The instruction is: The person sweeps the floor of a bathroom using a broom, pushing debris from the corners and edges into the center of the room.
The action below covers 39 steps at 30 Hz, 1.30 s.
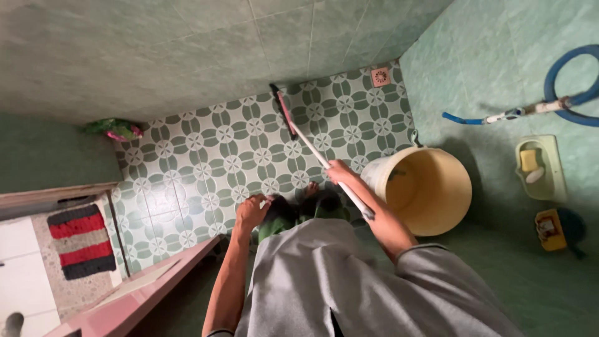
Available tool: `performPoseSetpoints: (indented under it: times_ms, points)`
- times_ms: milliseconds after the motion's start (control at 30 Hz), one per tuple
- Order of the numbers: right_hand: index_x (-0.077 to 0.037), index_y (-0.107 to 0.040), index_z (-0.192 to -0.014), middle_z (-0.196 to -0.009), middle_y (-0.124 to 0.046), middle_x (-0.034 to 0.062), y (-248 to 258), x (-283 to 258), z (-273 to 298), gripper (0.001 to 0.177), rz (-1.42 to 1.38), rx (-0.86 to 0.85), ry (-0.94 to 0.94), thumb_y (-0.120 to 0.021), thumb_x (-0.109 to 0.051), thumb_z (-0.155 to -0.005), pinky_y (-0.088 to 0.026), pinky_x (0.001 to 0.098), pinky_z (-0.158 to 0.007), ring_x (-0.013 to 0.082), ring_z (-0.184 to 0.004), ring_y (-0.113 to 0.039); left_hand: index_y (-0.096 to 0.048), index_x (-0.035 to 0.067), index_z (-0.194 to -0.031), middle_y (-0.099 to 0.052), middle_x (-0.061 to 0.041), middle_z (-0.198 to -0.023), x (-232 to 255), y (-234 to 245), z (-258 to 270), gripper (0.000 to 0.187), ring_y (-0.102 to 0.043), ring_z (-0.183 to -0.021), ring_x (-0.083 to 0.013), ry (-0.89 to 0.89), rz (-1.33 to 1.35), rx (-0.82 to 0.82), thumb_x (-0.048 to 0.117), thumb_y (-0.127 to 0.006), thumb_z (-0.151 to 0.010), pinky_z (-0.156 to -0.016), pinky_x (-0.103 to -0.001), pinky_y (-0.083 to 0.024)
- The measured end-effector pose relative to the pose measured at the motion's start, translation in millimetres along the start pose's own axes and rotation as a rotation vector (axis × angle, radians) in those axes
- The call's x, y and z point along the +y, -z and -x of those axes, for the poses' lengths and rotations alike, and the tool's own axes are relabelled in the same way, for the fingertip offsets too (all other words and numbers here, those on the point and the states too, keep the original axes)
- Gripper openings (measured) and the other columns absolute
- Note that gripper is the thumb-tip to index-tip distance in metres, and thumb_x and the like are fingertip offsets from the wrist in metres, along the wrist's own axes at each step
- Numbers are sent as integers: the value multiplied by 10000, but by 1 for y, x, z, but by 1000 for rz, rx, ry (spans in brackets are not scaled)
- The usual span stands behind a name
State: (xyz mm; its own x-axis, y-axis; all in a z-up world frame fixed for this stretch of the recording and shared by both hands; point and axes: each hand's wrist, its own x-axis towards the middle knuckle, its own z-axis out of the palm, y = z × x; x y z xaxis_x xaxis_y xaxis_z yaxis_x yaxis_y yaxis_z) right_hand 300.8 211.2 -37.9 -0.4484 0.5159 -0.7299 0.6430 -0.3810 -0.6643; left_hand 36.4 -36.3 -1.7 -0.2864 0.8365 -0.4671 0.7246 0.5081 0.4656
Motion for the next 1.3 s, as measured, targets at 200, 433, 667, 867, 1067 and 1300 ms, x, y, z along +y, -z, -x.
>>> performPoseSetpoints:
  times_ms: [200, 433, 667, 867, 1067, 1300]
  points:
    - [-44, -636, -1273, -727, -694, 168, 36, 30, 63, 422, 221, 327, 21, -560, -79, -859, -539, 403, -482, 249, -519, -665, -737, 128, -1111, -752, -134, -1113, -11, 9, -17, 315, -716, -999, -350, -74, 22, 12, 349, -706, -888, -886, -459, -566]
    - [4, -675, -1076, -697, -689, 176, 81, 105, 32, 266, 266, 451, -190, -594, -110, -850, -552, 415, -524, 300, -561, -694, -745, 136, -1109, -740, -143, -1114, -15, 22, -32, 331, -704, -1018, -356, -108, 40, 23, 365, -727, -872, -890, -461, -558]
    - [91, -694, -829, -606, -651, 197, 76, 122, -54, 194, 45, 395, -236, -665, -97, -792, -538, 462, -495, 352, -587, -698, -729, 125, -1096, -747, -127, -1105, -15, 40, -44, 306, -698, -1033, -354, -219, 16, 33, 329, -724, -868, -891, -463, -554]
    - [96, -697, -996, -719, -714, 227, -6, 59, -47, 287, 211, 367, -190, -638, -164, -891, -576, 439, -532, 335, -628, -727, -720, 140, -1124, -745, -143, -1093, -25, 42, -38, 331, -705, -1019, -351, -151, -5, -19, 360, -719, -877, -883, -465, -556]
    - [48, -689, -1101, -776, -726, 225, -61, -3, -17, 289, 316, 259, -42, -620, -143, -896, -570, 434, -557, 330, -635, -715, -721, 133, -1102, -753, -134, -1077, -25, 39, -27, 341, -708, -1025, -338, -181, -1, -19, 389, -720, -877, -883, -457, -560]
    - [-16, -662, -1236, -819, -736, 221, -65, -54, 29, 378, 199, 192, -44, -609, -111, -874, -561, 437, -564, 325, -627, -694, -731, 128, -1104, -748, -123, -1112, -21, 38, -30, 346, -704, -1036, -338, -183, 54, -26, 386, -721, -873, -892, -455, -558]
